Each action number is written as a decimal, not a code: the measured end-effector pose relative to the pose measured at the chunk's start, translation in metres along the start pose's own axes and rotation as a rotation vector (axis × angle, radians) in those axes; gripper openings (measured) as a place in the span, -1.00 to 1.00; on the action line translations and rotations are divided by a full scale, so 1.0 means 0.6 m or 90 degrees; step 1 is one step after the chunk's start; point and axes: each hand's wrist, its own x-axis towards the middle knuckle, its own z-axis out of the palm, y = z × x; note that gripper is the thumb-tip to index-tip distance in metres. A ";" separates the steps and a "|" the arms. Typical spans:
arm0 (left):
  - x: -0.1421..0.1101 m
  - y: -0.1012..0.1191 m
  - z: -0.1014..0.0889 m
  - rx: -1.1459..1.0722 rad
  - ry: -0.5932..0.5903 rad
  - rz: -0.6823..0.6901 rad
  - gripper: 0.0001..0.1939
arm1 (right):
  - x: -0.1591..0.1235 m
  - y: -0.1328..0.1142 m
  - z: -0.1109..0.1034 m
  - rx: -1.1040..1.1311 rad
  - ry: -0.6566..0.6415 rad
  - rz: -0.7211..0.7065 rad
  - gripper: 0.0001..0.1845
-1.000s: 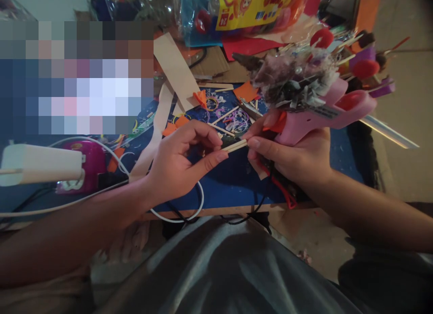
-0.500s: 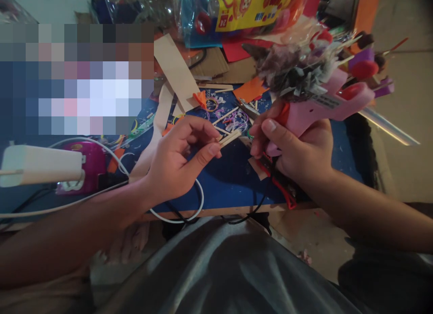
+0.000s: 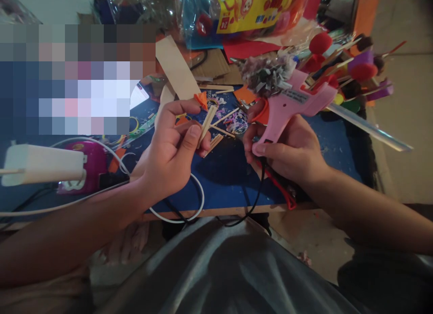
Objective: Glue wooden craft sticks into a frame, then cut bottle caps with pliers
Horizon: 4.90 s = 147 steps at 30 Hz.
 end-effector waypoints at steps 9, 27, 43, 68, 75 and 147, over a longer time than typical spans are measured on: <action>0.001 -0.003 0.005 -0.010 0.005 0.008 -0.68 | 0.003 0.004 0.004 0.028 -0.004 0.016 -0.38; -0.007 0.021 0.008 0.025 -0.172 -0.055 -0.65 | -0.001 0.003 0.003 -0.001 -0.017 -0.050 -0.28; -0.006 0.036 0.012 0.118 -0.210 -0.073 -0.67 | 0.006 0.005 0.011 0.032 0.101 -0.135 -0.39; -0.005 0.024 0.007 0.011 -0.129 -0.024 -0.84 | -0.014 0.002 0.004 0.036 -0.004 -0.074 -0.61; -0.009 0.041 0.009 0.171 -0.173 -0.014 -0.88 | -0.019 0.010 0.005 -0.022 0.023 -0.072 -0.50; -0.011 0.049 0.006 0.437 -0.183 0.130 -0.93 | -0.008 -0.009 0.021 -0.060 0.051 0.010 -0.28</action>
